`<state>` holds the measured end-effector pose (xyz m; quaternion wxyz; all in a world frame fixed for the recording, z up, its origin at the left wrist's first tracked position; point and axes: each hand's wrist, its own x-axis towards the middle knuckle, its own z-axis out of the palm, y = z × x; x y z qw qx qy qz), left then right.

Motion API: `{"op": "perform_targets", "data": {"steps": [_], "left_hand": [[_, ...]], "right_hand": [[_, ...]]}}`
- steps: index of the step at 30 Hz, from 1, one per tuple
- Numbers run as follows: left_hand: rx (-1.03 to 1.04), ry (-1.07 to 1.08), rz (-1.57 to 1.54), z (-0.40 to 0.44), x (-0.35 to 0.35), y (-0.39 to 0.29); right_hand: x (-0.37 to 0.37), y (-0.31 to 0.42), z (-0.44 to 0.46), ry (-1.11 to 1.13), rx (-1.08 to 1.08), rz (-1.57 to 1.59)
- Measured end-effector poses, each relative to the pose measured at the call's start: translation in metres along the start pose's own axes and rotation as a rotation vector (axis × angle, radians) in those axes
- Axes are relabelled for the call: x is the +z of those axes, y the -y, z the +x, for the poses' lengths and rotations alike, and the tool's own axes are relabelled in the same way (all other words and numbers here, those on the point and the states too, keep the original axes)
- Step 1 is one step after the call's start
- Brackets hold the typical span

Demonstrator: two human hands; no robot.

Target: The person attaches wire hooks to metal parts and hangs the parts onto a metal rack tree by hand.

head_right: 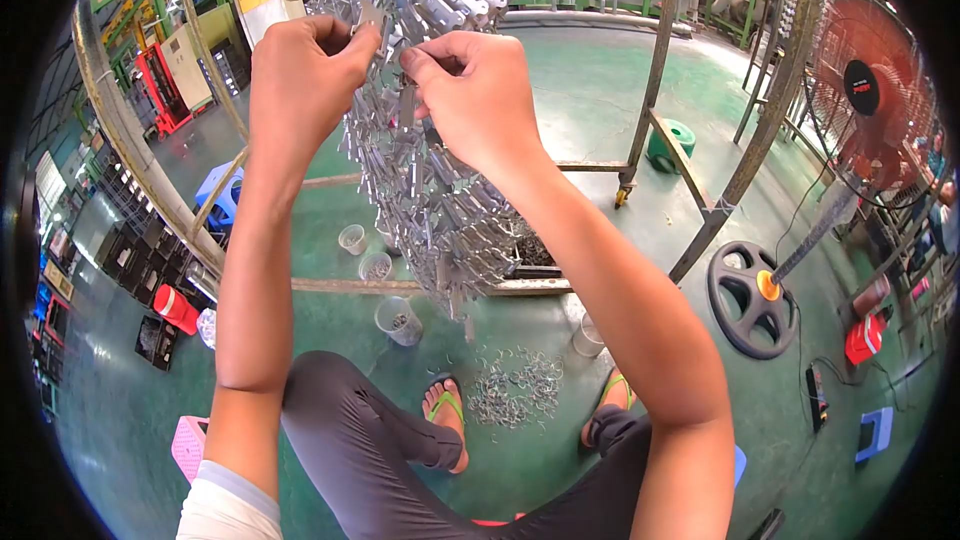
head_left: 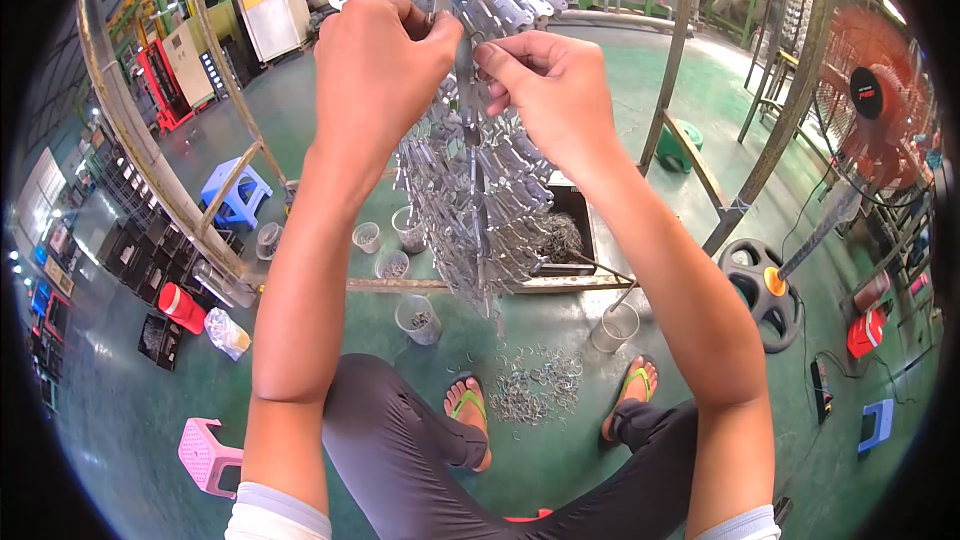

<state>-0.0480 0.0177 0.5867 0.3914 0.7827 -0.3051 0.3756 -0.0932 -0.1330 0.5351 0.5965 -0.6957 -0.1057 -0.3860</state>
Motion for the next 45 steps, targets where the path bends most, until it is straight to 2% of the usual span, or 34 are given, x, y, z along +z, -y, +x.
{"op": "perform_targets", "data": {"steps": [2,5,6,9,13,16,19,22,24,25,26,27,28,29,30,31,32,34,36,39,41,44,45], "left_hand": [[-0.019,0.053,0.016,-0.004,-0.007,-0.002],[-0.056,0.378,0.078,-0.014,-0.018,-0.002],[0.011,0.477,0.108,-0.019,-0.018,0.0],[0.041,0.456,-0.107,-0.035,0.0,0.006],[0.051,0.469,-0.015,-0.043,0.008,0.003],[0.199,0.398,0.047,-0.053,0.021,0.01],[0.248,0.33,0.063,-0.064,0.031,0.011],[0.215,0.288,0.031,-0.066,0.028,0.008],[0.193,0.296,0.03,-0.067,0.025,0.009],[0.184,0.299,0.026,-0.067,0.024,0.01],[0.179,0.311,0.017,-0.067,0.023,0.012],[0.184,0.307,0.018,-0.068,0.024,0.014],[0.189,0.303,0.017,-0.068,0.025,0.017],[0.19,0.3,0.012,-0.07,0.026,0.019],[0.196,0.314,0.049,-0.07,0.023,0.02],[0.19,0.317,0.065,-0.069,0.022,0.019],[0.177,0.337,0.07,-0.067,0.02,0.019],[0.105,0.398,0.017,-0.071,0.015,0.013],[0.136,0.401,0.033,-0.075,0.018,0.016],[0.165,0.377,0.051,-0.074,0.022,0.022],[0.2,0.336,0.08,-0.071,0.026,0.024],[0.234,0.353,0.117,-0.072,0.03,0.024],[0.238,0.377,0.128,-0.071,0.027,0.023]], "right_hand": [[-0.005,0.0,0.002,0.029,0.017,0.019],[-0.011,0.003,0.006,0.079,-0.011,0.013],[-0.012,0.001,0.008,0.077,-0.02,0.026],[-0.022,0.012,0.009,0.13,-0.02,-0.257],[-0.027,0.024,0.004,0.201,0.05,-0.351],[-0.029,0.022,0.003,0.231,0.095,-0.534],[-0.033,0.049,-0.001,0.253,0.134,-0.854],[-0.051,0.06,-0.002,0.474,0.342,-0.922],[-0.068,0.04,-0.008,0.795,0.293,-0.926],[-0.066,0.034,-0.015,0.919,0.466,-1.033],[-0.068,0.007,-0.026,1.017,0.493,-1.104],[-0.067,-0.025,-0.043,1.079,0.584,-1.12],[-0.069,-0.07,-0.067,1.131,0.541,-1.182],[-0.07,-0.11,-0.097,1.13,0.666,-1.156],[-0.08,-0.175,-0.134,1.263,0.605,-1.224],[-0.086,-0.195,-0.165,1.264,0.705,-1.025],[-0.092,-0.22,-0.202,1.298,0.578,-1.039],[-0.115,-0.264,-0.274,1.216,0.668,-0.962],[-0.126,-0.271,-0.305,1.152,0.667,-0.921],[-0.128,-0.266,-0.318,1.07,0.708,-0.888],[-0.13,-0.278,-0.317,1.103,0.584,-0.876],[-0.13,-0.283,-0.303,1.127,0.508,-0.846],[-0.133,-0.299,-0.303,1.217,0.461,-0.804]]}}
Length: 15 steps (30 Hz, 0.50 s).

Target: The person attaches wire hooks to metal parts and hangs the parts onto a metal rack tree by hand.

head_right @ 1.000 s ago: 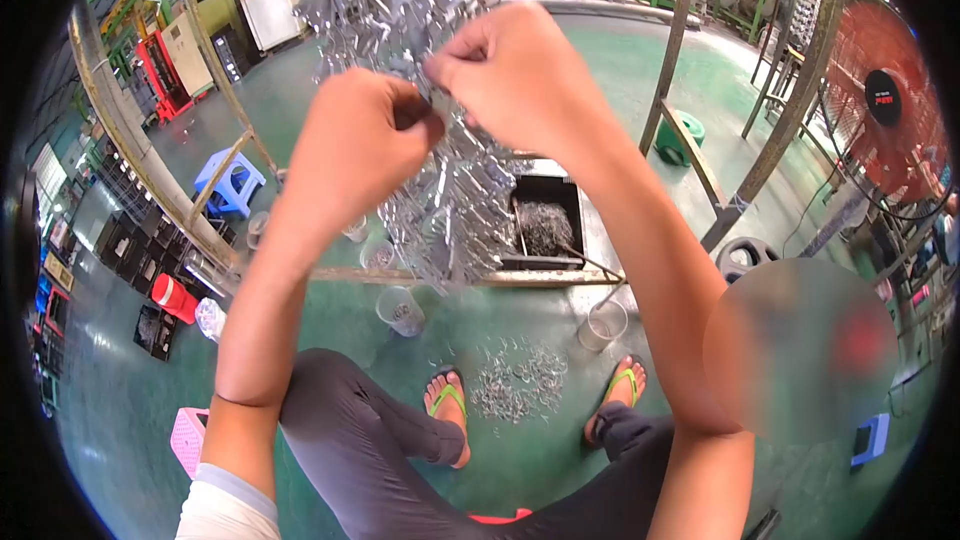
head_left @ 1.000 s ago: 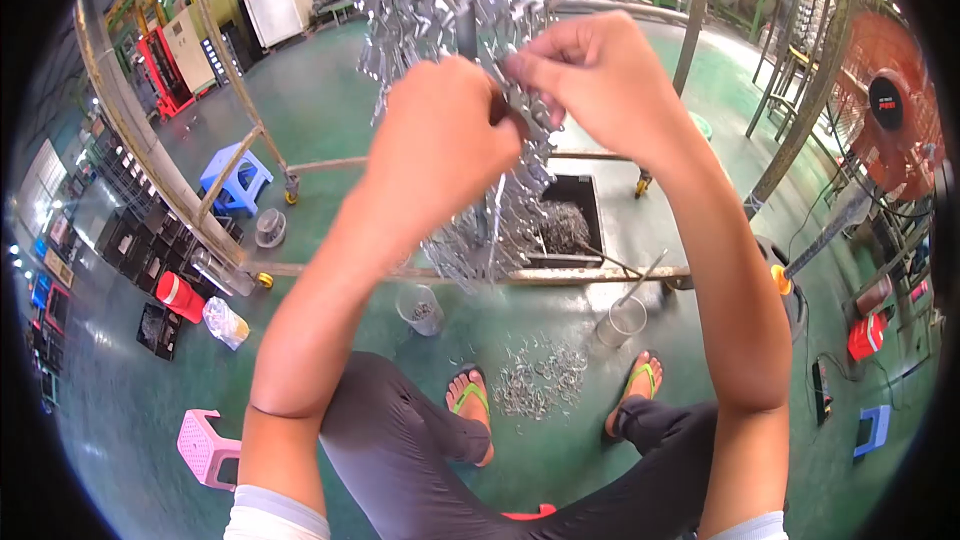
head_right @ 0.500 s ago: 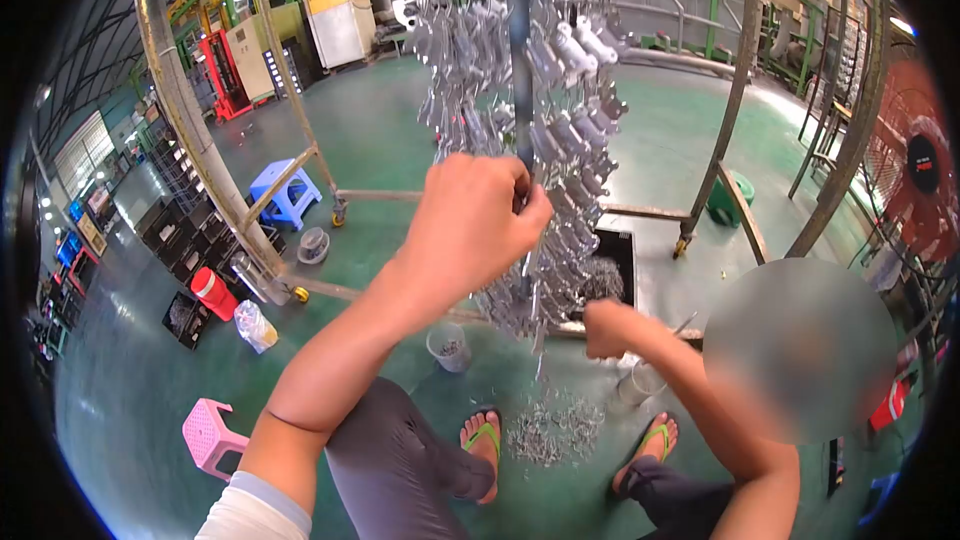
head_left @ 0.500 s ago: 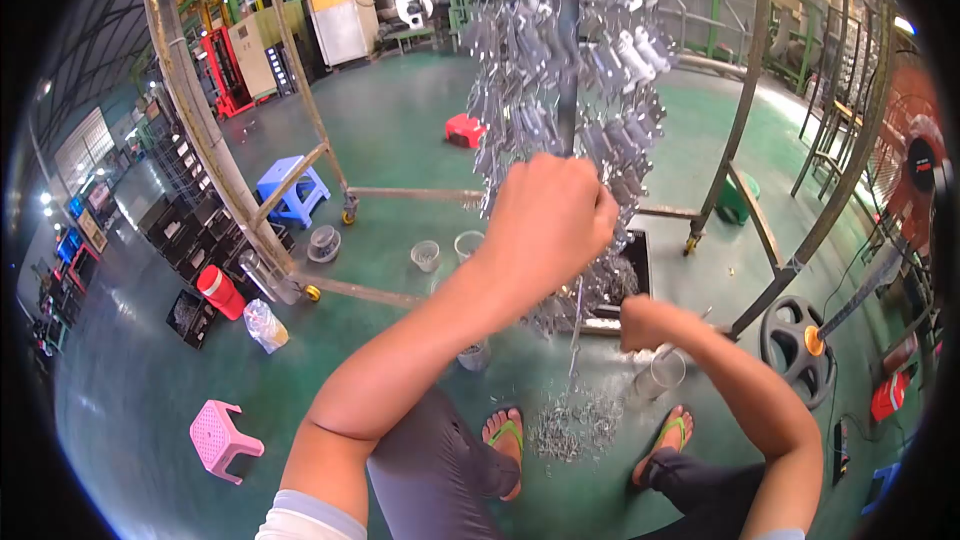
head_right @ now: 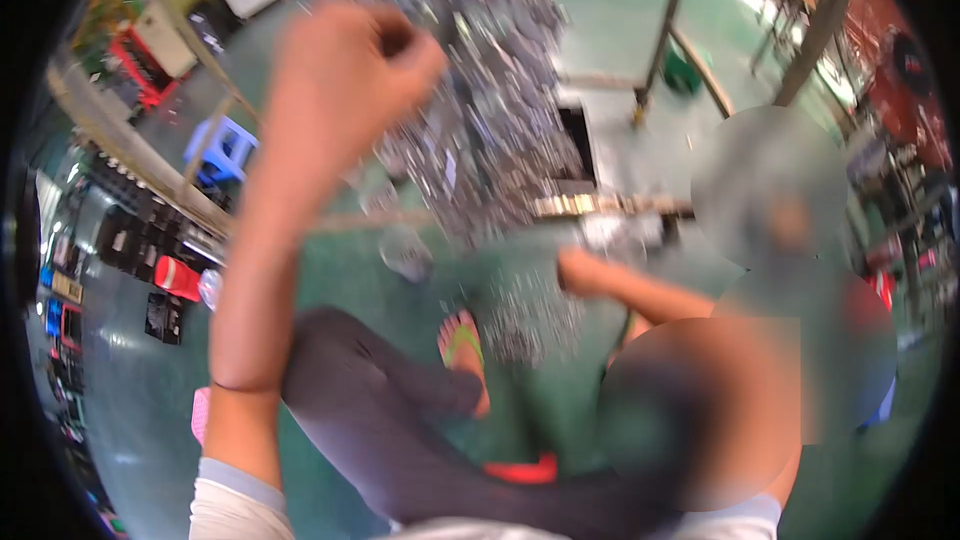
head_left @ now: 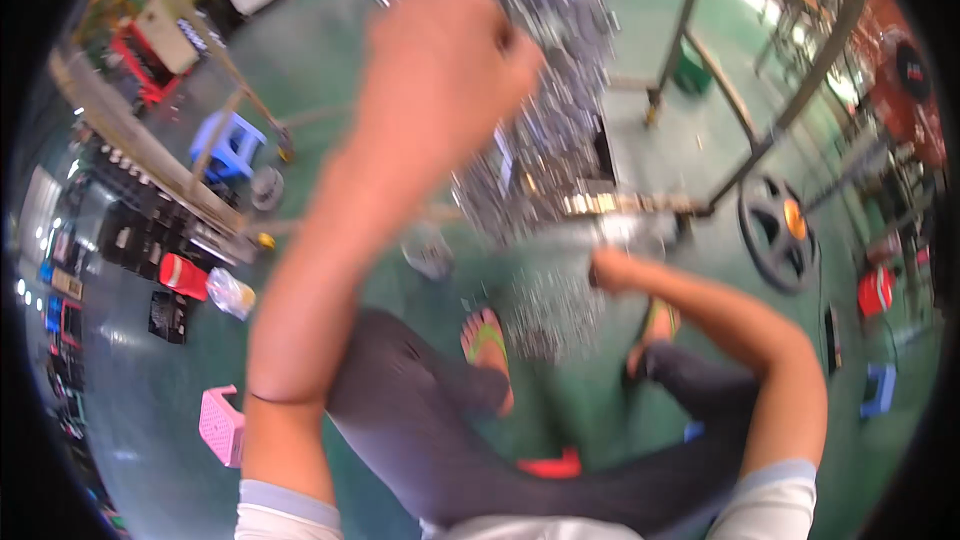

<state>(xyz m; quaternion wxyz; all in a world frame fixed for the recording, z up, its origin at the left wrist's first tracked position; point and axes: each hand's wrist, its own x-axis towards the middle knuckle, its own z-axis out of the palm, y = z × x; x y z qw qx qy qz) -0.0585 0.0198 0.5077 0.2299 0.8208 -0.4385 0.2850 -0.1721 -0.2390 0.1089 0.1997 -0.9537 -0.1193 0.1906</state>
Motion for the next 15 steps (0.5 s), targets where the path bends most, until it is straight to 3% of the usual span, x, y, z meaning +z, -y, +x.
{"op": "perform_targets", "data": {"steps": [1,3,5,6,9,12,15], "left_hand": [[0.002,-0.004,-0.04,-0.003,-0.003,-0.002],[-0.037,-0.021,-0.1,-0.007,-0.006,-0.008],[-0.129,-0.021,-0.127,-0.01,-0.007,-0.015],[-0.097,-0.025,-0.114,-0.009,-0.004,-0.012],[-0.051,-0.013,-0.08,-0.006,0.0,-0.005],[-0.035,-0.008,-0.088,-0.004,0.002,-0.005],[-0.058,0.006,-0.084,0.0,0.0,-0.008]], "right_hand": [[-0.021,0.02,-0.008,0.09,0.208,0.208],[-0.071,0.054,-0.017,0.251,0.295,0.044],[-0.105,0.06,-0.022,0.197,0.327,0.095],[-0.122,0.057,-0.025,0.154,0.432,0.302],[-0.2,0.077,-0.046,-0.093,0.344,0.552],[-0.278,0.124,-0.078,-0.287,0.214,0.398],[-0.323,0.16,-0.104,-0.474,0.051,0.495]]}}
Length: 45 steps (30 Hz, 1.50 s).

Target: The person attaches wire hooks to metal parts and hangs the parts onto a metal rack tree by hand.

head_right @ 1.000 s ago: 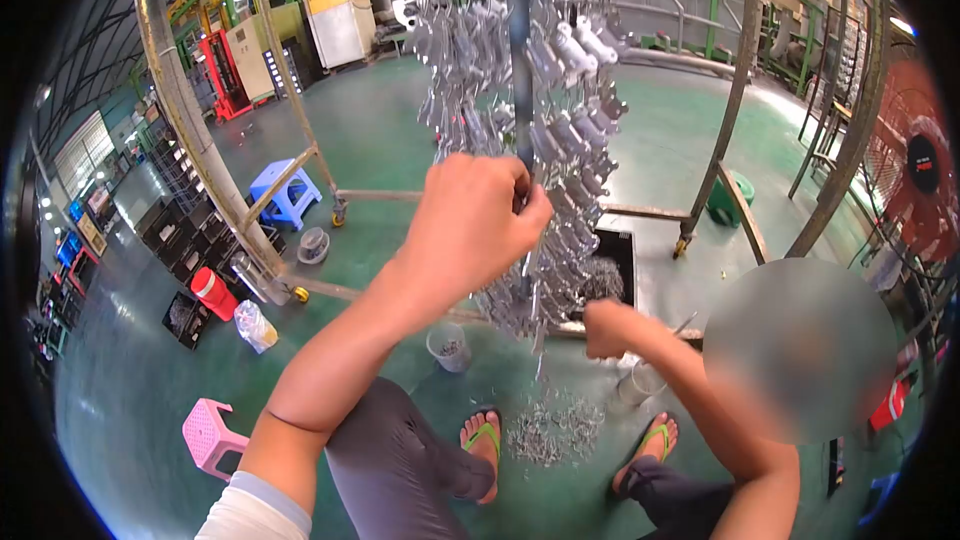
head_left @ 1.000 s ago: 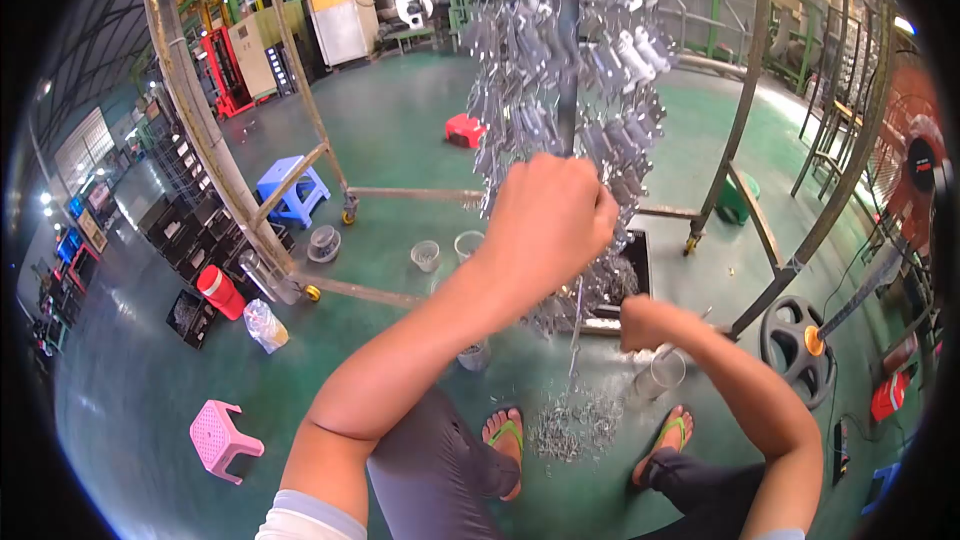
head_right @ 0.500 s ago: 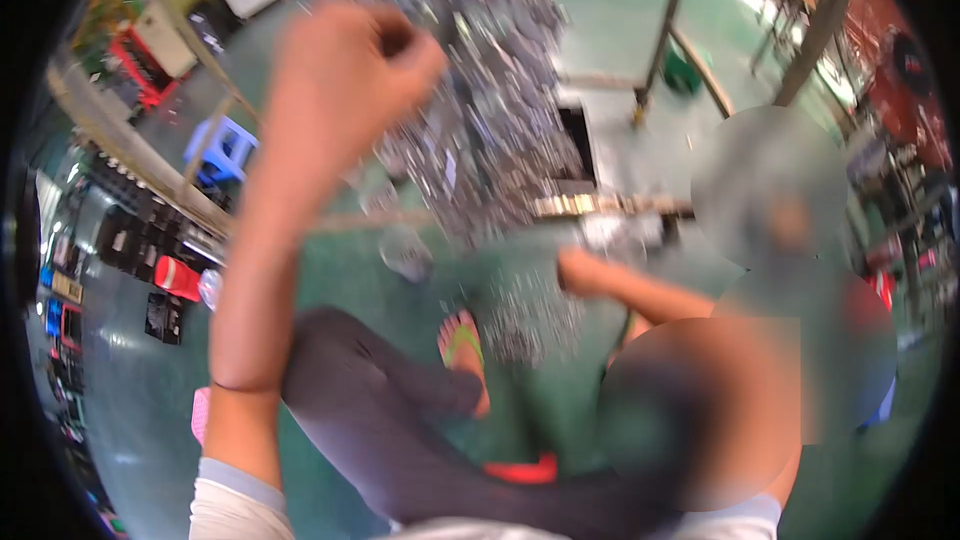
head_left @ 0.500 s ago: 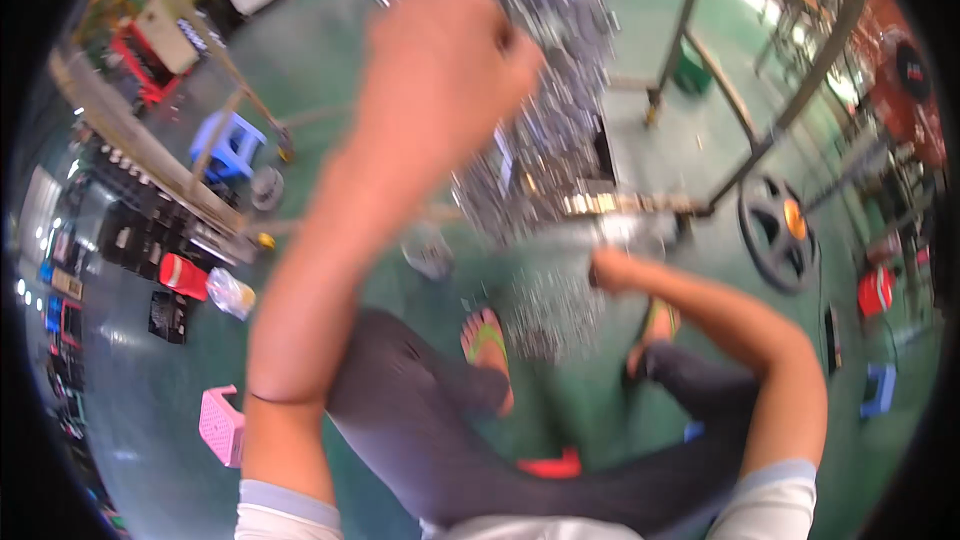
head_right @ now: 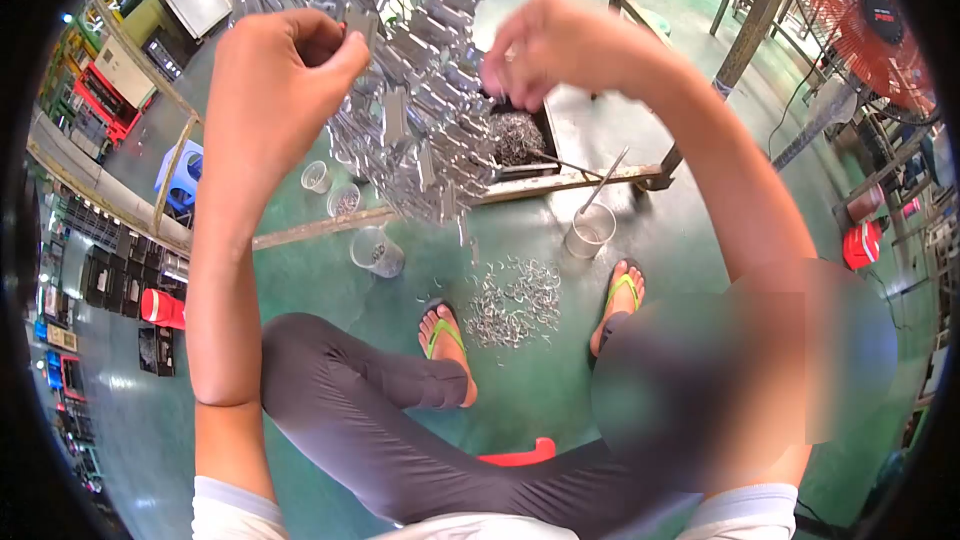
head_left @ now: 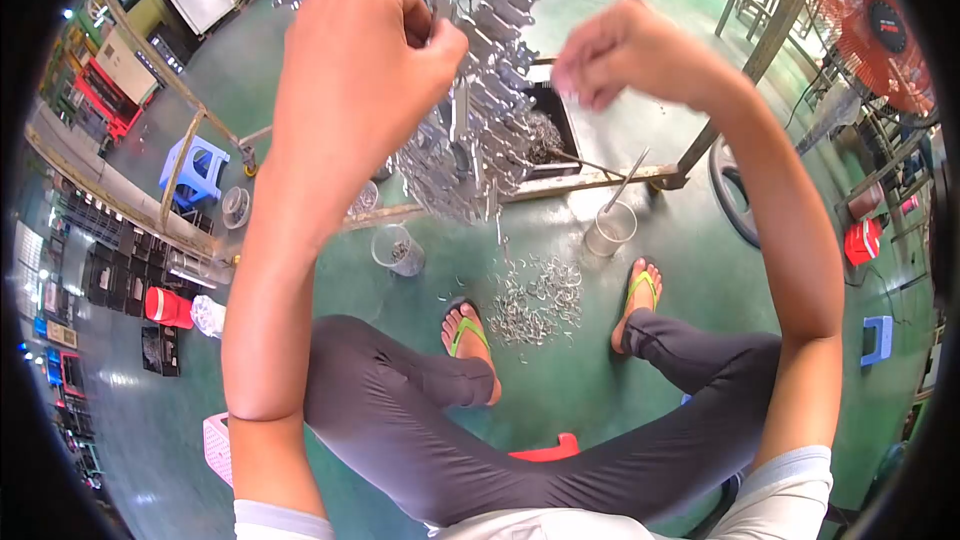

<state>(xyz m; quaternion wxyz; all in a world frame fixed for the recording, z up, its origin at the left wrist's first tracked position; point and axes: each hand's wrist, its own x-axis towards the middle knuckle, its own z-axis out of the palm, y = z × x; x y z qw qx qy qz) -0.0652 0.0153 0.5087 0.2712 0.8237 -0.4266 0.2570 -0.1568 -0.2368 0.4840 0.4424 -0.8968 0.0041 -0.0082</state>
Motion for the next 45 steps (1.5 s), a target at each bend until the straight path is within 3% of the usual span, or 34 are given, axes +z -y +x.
{"op": "perform_targets", "data": {"steps": [5,10,14,18,27,30,36,42,45], "left_hand": [[-0.074,0.043,-0.051,-0.003,-0.001,-0.013],[-0.069,0.028,-0.064,-0.003,0.001,-0.013],[-0.07,0.027,-0.09,-0.001,0.001,-0.012],[0.088,-0.065,-0.025,0.0,0.006,-0.002],[-0.027,-0.111,-0.199,0.0,0.002,-0.012],[-0.067,-0.069,-0.177,-0.001,-0.003,-0.018],[0.084,-0.129,-0.209,-0.002,0.005,-0.014],[0.351,-0.135,0.023,-0.001,0.006,-0.009],[0.35,-0.157,0.034,-0.001,0.004,-0.011]], "right_hand": [[0.001,0.042,-0.001,-0.213,-0.151,0.256],[0.004,0.046,0.005,-0.19,-0.305,0.293],[0.008,0.056,0.008,-0.266,-0.25,0.305],[0.009,0.047,0.015,-0.241,-0.348,0.308],[0.02,0.069,0.017,-0.399,-0.44,0.433],[0.021,0.073,0.014,-0.362,-0.426,0.409],[0.013,0.077,0.008,-0.325,-0.386,0.352],[0.013,0.08,0.008,-0.369,-0.409,0.369],[0.018,0.077,0.013,-0.422,-0.466,0.398]]}}
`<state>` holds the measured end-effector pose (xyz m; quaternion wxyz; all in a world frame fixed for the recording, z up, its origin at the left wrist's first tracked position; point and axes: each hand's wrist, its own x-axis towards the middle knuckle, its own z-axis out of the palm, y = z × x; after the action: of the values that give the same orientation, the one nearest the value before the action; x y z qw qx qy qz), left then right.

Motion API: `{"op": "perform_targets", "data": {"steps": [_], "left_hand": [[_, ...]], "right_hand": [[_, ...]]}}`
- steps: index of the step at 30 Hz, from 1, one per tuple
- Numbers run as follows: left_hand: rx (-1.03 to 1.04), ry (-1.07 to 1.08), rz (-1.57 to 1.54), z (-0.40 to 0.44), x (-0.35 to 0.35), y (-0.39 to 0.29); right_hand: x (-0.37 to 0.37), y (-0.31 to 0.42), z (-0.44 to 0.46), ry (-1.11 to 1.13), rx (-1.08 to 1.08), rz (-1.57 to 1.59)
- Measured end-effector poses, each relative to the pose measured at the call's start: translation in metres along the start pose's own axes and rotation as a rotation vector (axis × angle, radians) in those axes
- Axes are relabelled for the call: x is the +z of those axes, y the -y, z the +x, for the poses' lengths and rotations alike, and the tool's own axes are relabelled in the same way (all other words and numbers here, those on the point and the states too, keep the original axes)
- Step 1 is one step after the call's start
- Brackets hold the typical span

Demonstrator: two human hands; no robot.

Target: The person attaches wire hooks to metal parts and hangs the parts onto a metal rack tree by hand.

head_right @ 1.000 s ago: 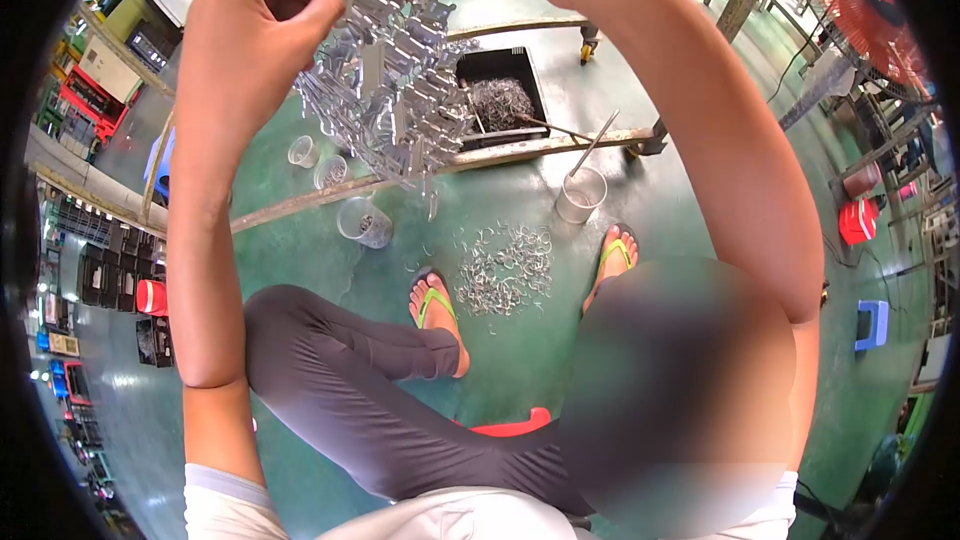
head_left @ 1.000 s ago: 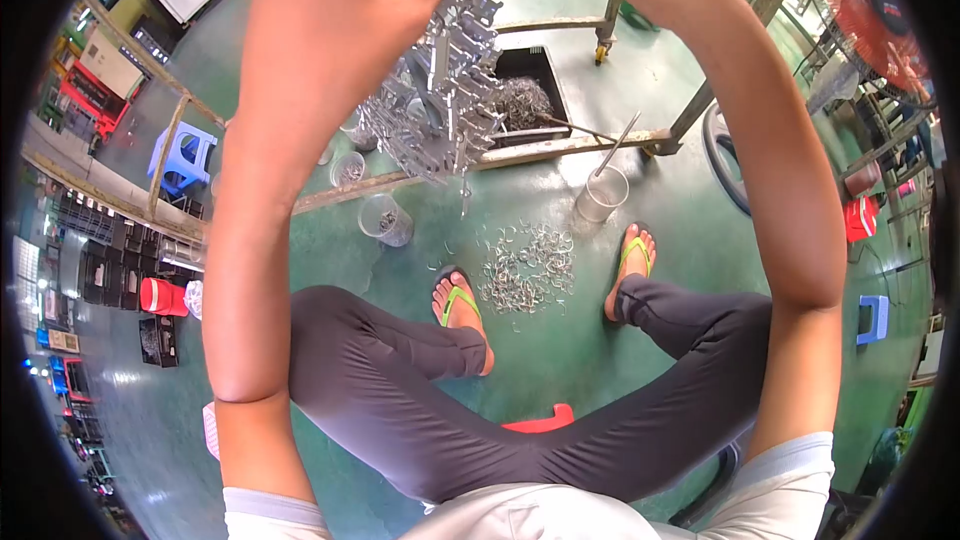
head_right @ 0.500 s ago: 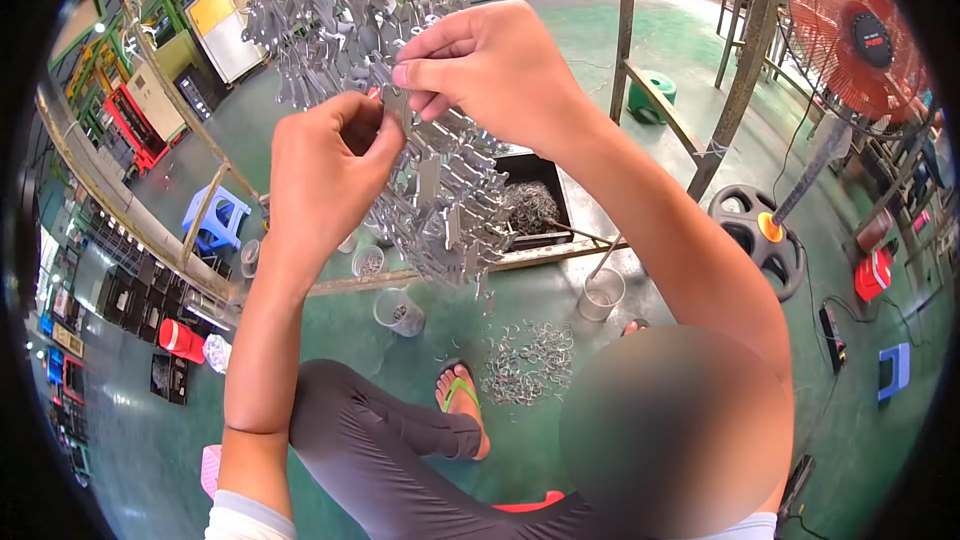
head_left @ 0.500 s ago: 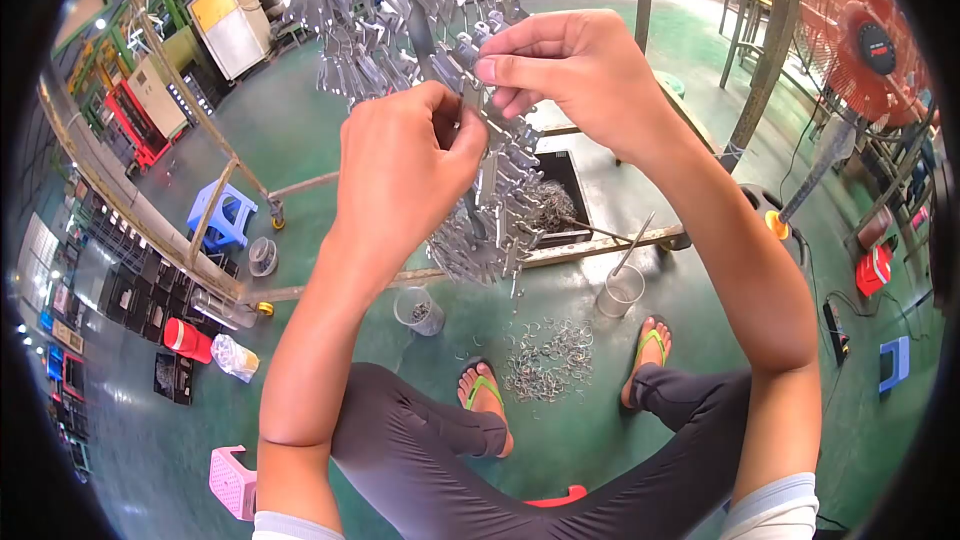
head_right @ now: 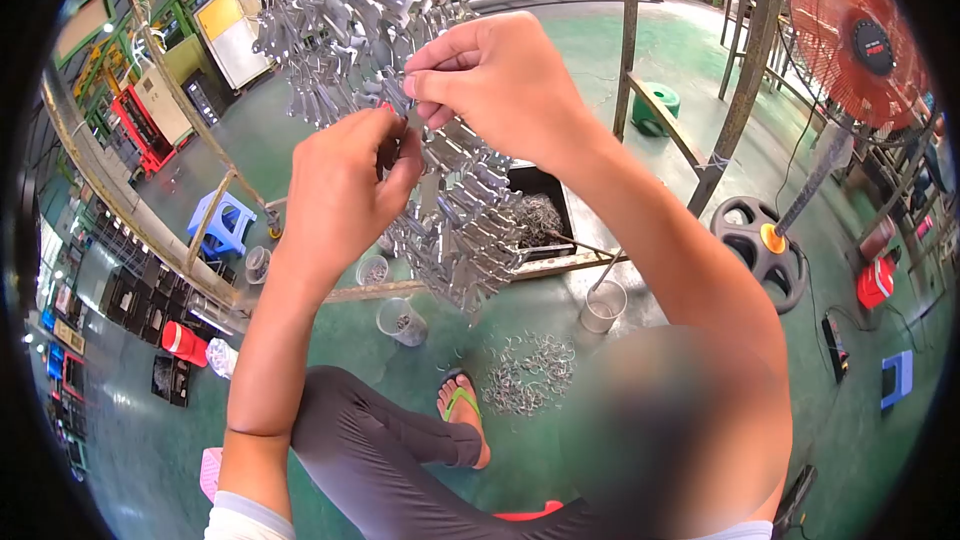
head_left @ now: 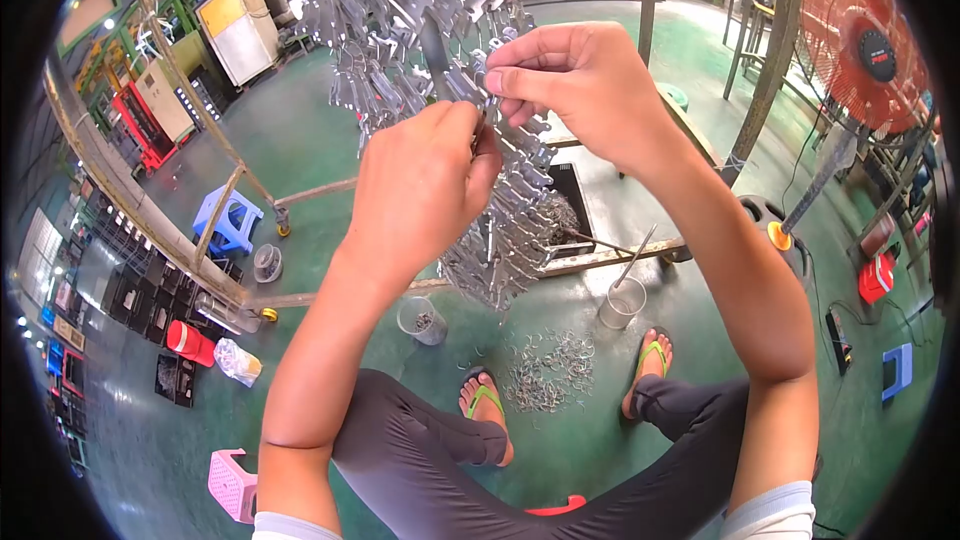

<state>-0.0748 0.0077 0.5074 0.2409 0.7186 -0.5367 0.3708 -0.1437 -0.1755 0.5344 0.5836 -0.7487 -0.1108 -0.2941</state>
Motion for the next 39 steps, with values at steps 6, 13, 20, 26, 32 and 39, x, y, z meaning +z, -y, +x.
{"op": "perform_targets", "data": {"steps": [6,13,20,26,32,39], "left_hand": [[-0.273,-0.031,-0.25,0.014,-0.023,-0.006],[-0.294,-0.3,0.279,0.068,-0.043,0.02],[-0.244,-0.111,0.415,0.085,-0.039,0.031],[-0.317,-0.053,0.419,0.085,-0.04,0.038],[-0.586,0.001,-0.016,0.077,-0.062,0.017],[-0.653,-0.086,-0.075,0.073,-0.068,-0.001]], "right_hand": [[0.016,-0.007,0.003,-0.119,-0.101,0.119],[0.027,-0.012,0.021,-0.142,-0.151,0.234],[0.026,-0.01,0.029,-0.158,-0.168,0.28],[0.027,-0.008,0.032,-0.17,-0.182,0.287],[0.035,-0.01,0.039,-0.165,-0.189,0.282],[0.046,-0.008,0.032,-0.159,-0.193,0.268]]}}
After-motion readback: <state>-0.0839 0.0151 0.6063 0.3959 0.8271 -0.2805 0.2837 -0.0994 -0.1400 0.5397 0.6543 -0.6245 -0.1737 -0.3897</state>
